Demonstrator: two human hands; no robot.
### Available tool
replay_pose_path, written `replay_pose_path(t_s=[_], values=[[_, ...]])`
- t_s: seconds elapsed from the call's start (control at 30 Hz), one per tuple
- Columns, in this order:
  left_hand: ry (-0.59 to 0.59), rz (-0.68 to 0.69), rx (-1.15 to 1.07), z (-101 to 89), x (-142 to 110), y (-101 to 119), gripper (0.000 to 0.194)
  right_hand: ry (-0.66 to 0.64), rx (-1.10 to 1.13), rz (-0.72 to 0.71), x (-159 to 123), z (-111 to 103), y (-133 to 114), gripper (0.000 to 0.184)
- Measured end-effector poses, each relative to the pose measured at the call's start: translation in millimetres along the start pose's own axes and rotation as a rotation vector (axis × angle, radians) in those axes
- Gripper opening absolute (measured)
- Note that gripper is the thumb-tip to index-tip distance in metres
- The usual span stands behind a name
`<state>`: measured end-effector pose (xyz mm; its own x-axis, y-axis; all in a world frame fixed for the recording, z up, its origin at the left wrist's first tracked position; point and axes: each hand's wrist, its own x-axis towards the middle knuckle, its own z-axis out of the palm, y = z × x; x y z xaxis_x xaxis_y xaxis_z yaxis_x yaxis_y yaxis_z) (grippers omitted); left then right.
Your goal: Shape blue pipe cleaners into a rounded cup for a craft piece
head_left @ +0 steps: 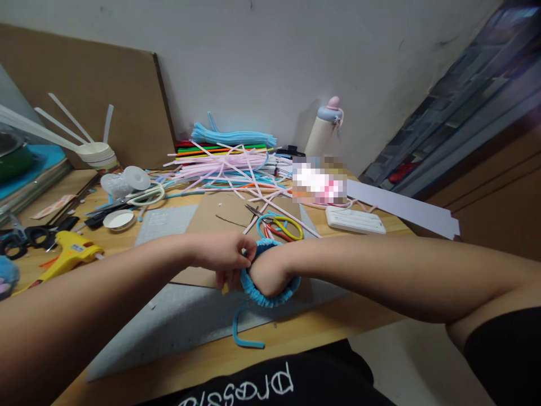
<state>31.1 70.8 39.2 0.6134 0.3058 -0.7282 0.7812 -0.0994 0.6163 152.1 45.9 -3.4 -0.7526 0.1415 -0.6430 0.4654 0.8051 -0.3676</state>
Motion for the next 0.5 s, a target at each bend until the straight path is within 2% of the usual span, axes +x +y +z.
replay_pose_path(t_s=[0.13, 0.37, 0.5], values=[[0.02, 0.001, -0.048, 1.1, 1.8, -0.1, 0.011, -0.001, -0.018, 0.011, 1.8, 3.2, 3.1, 0.013], [0.071, 0.002, 0.107, 2.5, 2.9, 1.9, 0.016, 0.022, 0.016, 0.031, -0.7, 1.9, 0.4, 0.021], [0.089, -0.004, 0.156, 4.8, 3.0, 3.1, 0.015, 0.023, 0.092, 0.082, -1.2, 1.8, -0.4, 0.018]])
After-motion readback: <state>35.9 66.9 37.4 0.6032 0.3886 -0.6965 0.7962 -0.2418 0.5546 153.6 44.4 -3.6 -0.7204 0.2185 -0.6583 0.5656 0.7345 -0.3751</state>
